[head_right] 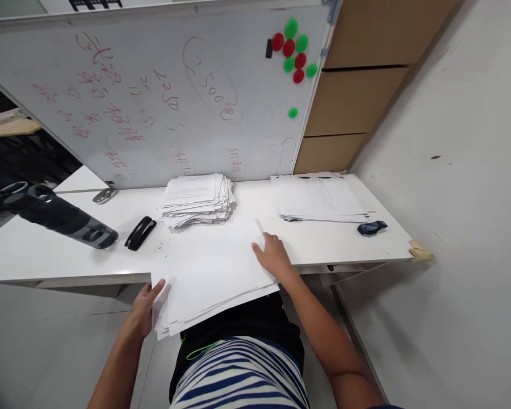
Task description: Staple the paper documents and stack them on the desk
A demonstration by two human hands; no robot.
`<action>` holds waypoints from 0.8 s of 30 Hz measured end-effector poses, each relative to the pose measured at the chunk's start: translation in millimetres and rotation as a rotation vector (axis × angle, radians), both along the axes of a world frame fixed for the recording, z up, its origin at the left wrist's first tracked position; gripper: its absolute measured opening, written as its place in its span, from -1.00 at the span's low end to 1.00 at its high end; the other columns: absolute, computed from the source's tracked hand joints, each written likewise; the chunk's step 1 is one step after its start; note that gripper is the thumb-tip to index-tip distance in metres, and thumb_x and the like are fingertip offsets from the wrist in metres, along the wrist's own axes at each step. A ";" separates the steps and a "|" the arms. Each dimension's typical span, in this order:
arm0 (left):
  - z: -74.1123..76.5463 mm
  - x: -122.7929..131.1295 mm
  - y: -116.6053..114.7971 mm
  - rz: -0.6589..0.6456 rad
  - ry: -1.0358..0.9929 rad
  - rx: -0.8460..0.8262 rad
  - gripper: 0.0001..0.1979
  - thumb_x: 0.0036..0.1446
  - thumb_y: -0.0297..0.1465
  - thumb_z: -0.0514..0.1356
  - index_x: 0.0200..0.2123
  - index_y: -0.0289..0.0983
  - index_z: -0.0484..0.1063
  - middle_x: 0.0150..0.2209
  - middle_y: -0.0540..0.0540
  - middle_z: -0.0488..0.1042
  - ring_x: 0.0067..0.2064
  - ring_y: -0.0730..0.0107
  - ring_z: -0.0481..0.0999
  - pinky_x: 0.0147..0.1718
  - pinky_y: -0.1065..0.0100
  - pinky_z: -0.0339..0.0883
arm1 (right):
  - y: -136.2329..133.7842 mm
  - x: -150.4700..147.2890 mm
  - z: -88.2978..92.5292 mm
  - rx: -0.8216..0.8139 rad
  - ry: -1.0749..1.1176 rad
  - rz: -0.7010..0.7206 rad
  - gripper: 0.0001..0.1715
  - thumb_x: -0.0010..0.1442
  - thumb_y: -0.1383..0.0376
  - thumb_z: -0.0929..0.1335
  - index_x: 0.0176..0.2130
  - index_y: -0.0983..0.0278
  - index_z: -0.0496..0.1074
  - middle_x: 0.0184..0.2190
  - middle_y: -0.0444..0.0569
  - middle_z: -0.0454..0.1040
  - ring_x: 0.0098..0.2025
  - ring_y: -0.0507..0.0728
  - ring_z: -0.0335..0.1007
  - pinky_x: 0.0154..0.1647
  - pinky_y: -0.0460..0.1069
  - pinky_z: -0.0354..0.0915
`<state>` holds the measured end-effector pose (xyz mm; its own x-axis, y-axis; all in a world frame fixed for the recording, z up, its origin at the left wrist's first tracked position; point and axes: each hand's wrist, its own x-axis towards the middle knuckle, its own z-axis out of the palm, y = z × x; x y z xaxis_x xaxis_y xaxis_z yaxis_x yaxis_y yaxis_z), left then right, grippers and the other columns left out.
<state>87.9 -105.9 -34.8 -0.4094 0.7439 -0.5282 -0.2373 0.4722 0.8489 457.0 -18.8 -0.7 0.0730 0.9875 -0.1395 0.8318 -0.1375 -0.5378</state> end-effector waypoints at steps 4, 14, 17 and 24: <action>4.6 12.7 -0.8 -0.040 0.083 -0.060 -0.36 -0.11 -0.20 0.47 0.05 -0.21 0.40 0.00 -0.25 0.58 -0.08 0.05 0.63 -0.15 0.16 0.56 | -9.4 -42.3 2.2 0.023 -0.082 0.088 -0.26 0.30 0.07 0.22 0.32 0.41 0.15 0.20 0.24 0.33 0.19 0.36 0.23 0.17 0.11 0.17; 19.2 4.0 -8.3 -0.236 -0.417 -0.229 -0.37 -0.05 -0.19 0.43 0.04 -0.42 0.47 -0.09 -0.38 0.60 -0.03 -0.11 0.60 -0.05 0.08 0.53 | -5.6 -19.1 -15.3 0.071 0.238 0.113 -0.31 0.28 0.16 0.26 0.31 0.35 0.16 0.15 0.15 0.40 0.18 0.24 0.29 0.20 0.11 0.23; 30.8 5.5 -11.2 -0.341 -0.332 -0.250 -0.36 -0.06 -0.17 0.44 0.05 -0.40 0.47 -0.09 -0.35 0.61 -0.02 -0.10 0.60 -0.04 0.09 0.51 | -6.6 -13.1 -21.9 0.096 0.331 0.111 -0.34 0.27 0.14 0.28 0.29 0.28 0.21 0.15 0.13 0.41 0.18 0.25 0.31 0.19 0.14 0.26; 49.2 3.4 -16.5 -0.429 0.090 0.036 -0.46 -0.03 -0.05 0.39 -0.12 -0.36 0.54 -0.15 -0.28 0.63 -0.17 0.03 0.63 -0.21 0.19 0.54 | 6.2 -5.3 -23.0 0.096 0.554 -0.029 -0.13 0.15 -0.01 0.41 0.31 0.26 0.18 0.33 0.22 0.21 0.28 0.32 0.24 0.27 0.24 0.20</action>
<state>91.3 -122.4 14.4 -0.1028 0.8736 -0.4756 0.0490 0.4820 0.8748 451.7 -12.6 -23.7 0.0419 0.9963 -0.0749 0.4177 -0.0856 -0.9046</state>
